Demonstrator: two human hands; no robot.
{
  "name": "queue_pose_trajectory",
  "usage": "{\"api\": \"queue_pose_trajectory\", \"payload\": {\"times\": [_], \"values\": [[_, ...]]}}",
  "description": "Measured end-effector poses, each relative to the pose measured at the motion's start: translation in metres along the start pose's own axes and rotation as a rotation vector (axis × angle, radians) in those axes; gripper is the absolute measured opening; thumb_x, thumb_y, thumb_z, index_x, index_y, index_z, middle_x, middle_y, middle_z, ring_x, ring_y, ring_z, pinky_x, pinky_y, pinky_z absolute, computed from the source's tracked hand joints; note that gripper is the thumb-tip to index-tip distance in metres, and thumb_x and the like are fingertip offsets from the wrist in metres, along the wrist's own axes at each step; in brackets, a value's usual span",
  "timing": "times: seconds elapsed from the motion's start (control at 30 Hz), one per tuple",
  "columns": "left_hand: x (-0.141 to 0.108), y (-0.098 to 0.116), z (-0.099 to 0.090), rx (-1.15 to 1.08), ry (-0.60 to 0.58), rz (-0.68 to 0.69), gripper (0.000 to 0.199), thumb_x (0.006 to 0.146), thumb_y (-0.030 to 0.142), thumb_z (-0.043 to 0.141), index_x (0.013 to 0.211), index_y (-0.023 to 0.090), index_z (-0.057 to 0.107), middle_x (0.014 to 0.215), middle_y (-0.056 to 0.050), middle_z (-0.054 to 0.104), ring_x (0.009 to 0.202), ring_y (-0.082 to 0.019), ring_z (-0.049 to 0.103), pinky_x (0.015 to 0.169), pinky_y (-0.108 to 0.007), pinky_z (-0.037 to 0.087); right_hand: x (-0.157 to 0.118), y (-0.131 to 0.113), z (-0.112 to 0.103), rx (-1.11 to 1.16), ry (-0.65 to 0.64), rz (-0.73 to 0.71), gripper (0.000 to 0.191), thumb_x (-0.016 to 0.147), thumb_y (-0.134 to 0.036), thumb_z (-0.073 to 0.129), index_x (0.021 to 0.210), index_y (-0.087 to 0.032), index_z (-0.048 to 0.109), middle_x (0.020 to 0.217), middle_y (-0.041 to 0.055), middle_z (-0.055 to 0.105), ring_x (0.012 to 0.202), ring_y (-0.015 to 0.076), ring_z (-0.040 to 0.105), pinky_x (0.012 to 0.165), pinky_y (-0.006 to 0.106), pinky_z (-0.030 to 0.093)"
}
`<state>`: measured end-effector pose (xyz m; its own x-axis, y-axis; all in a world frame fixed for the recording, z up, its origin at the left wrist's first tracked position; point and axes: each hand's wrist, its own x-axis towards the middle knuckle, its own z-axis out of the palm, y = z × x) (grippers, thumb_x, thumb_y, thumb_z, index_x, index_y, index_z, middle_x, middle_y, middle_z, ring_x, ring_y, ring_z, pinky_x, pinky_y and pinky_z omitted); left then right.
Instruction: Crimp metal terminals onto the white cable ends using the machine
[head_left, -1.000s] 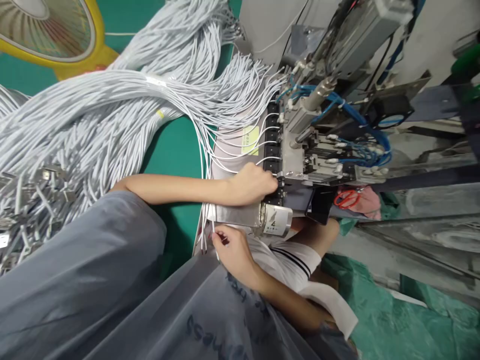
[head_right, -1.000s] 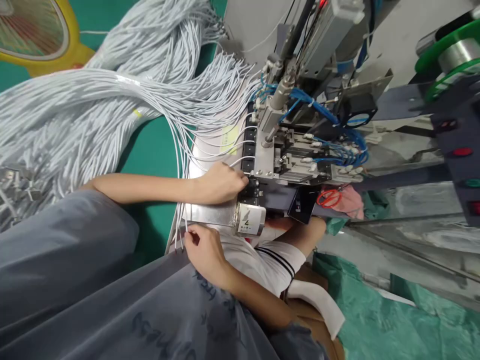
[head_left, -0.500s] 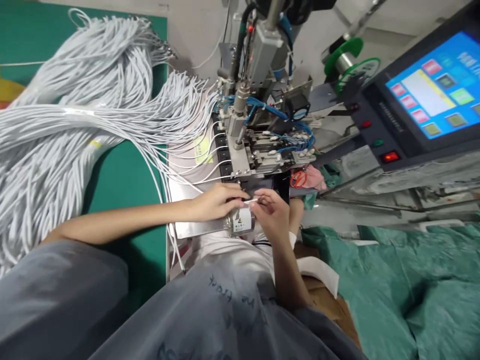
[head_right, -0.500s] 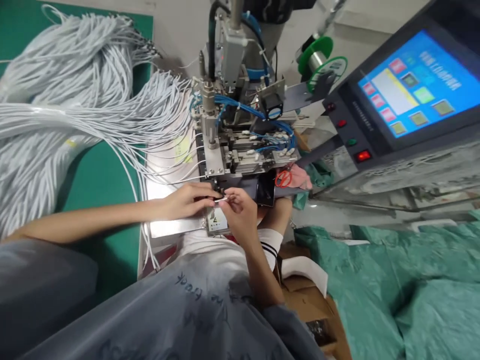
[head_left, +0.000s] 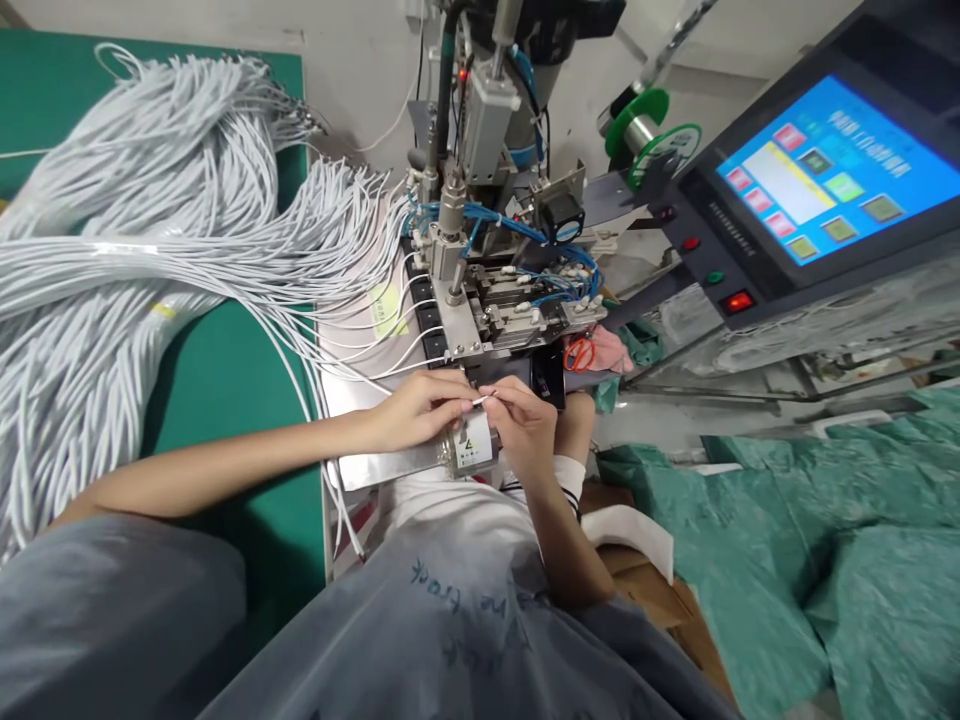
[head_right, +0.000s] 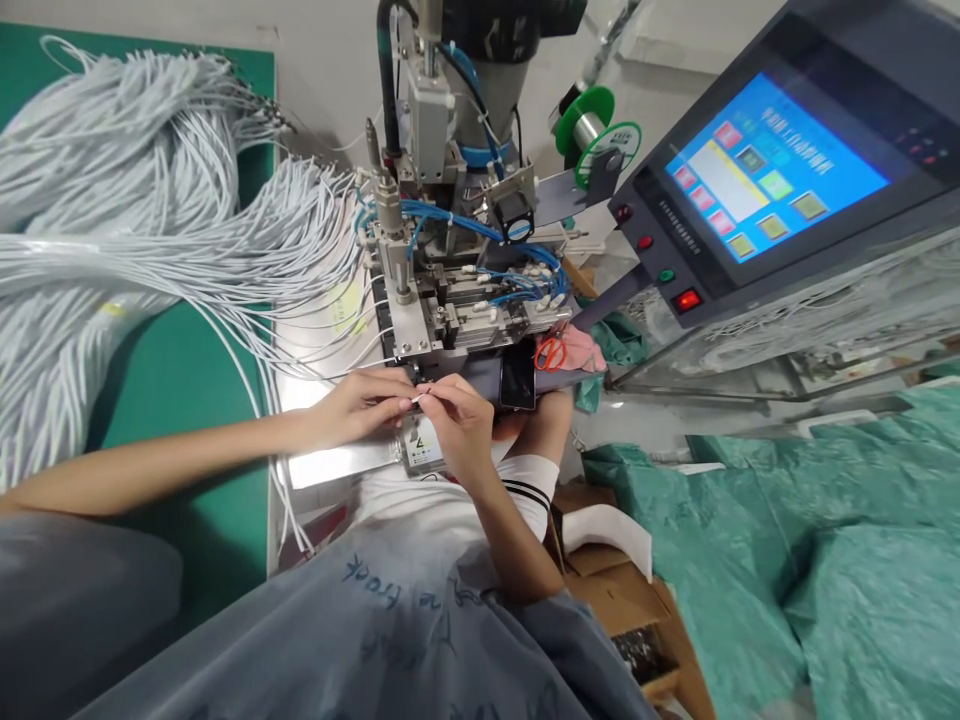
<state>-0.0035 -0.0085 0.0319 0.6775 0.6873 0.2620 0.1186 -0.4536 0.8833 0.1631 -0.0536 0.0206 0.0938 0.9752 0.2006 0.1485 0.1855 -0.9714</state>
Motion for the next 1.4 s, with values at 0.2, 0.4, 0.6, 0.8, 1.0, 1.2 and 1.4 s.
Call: {"api": "queue_pose_trajectory", "payload": {"times": [0.2,0.4,0.6,0.8,1.0,1.2,1.4], "values": [[-0.001,-0.006,0.001,0.145,0.104,0.051,0.019,0.087,0.02,0.052,0.086,0.014,0.071,0.071,-0.003,0.059,0.063,-0.01,0.053,0.06,-0.023,0.041,-0.003,-0.01,0.005,-0.321,0.11,-0.096,0.012,0.078,-0.02,0.059,0.08,-0.016,0.071,0.06,-0.0017,0.054,0.047,0.0069,0.04,0.046,0.022,0.034],[-0.001,-0.006,0.002,0.115,0.15,-0.008,0.013,0.082,0.018,0.058,0.08,0.015,0.07,0.067,-0.001,0.057,0.063,-0.01,0.052,0.059,-0.022,0.04,0.005,-0.004,-0.003,-0.122,-0.032,0.084,0.012,0.074,-0.023,0.063,0.071,-0.015,0.071,0.057,-0.0015,0.053,0.048,0.0072,0.04,0.044,0.022,0.029],[0.002,0.004,0.001,-0.111,0.145,-0.13,0.013,0.073,0.017,0.068,0.062,0.011,0.063,0.06,0.002,0.054,0.057,-0.007,0.05,0.056,-0.019,0.04,-0.005,0.014,0.017,0.152,0.094,0.136,0.012,0.071,-0.027,0.065,0.065,-0.017,0.069,0.058,-0.0008,0.053,0.055,0.0107,0.045,0.052,0.024,0.037],[0.003,0.002,0.002,-0.102,0.163,-0.079,0.013,0.075,0.014,0.063,0.063,0.011,0.063,0.058,0.003,0.048,0.054,-0.006,0.045,0.049,-0.017,0.034,-0.003,0.008,0.017,-0.001,0.123,0.088,0.014,0.075,-0.026,0.062,0.068,-0.017,0.07,0.055,-0.002,0.047,0.051,0.0088,0.039,0.049,0.024,0.032],[0.002,-0.002,0.001,0.027,0.131,0.0,0.013,0.079,0.015,0.06,0.067,0.013,0.064,0.061,0.002,0.05,0.058,-0.008,0.046,0.057,-0.02,0.037,0.012,0.003,-0.004,-0.004,-0.138,0.059,0.015,0.075,-0.026,0.063,0.068,-0.015,0.07,0.053,-0.0029,0.045,0.048,0.0074,0.036,0.045,0.023,0.028],[-0.001,-0.007,0.007,0.012,0.174,-0.074,0.022,0.078,0.021,0.062,0.06,0.013,0.055,0.06,0.002,0.049,0.057,-0.008,0.047,0.053,-0.019,0.037,-0.004,0.008,0.018,-0.093,0.113,0.0,0.018,0.079,-0.026,0.058,0.067,-0.016,0.068,0.053,-0.0044,0.035,0.05,0.0077,0.033,0.047,0.023,0.028],[0.0,-0.015,-0.009,0.686,0.026,0.333,0.028,0.089,0.011,0.036,0.078,0.011,0.061,0.07,-0.006,0.052,0.06,-0.012,0.045,0.053,-0.024,0.037,0.003,-0.001,0.01,-0.47,0.06,-0.168,0.025,0.082,-0.021,0.053,0.057,-0.016,0.057,0.05,-0.0056,0.028,0.047,0.0078,0.028,0.048,0.026,0.025]]}}
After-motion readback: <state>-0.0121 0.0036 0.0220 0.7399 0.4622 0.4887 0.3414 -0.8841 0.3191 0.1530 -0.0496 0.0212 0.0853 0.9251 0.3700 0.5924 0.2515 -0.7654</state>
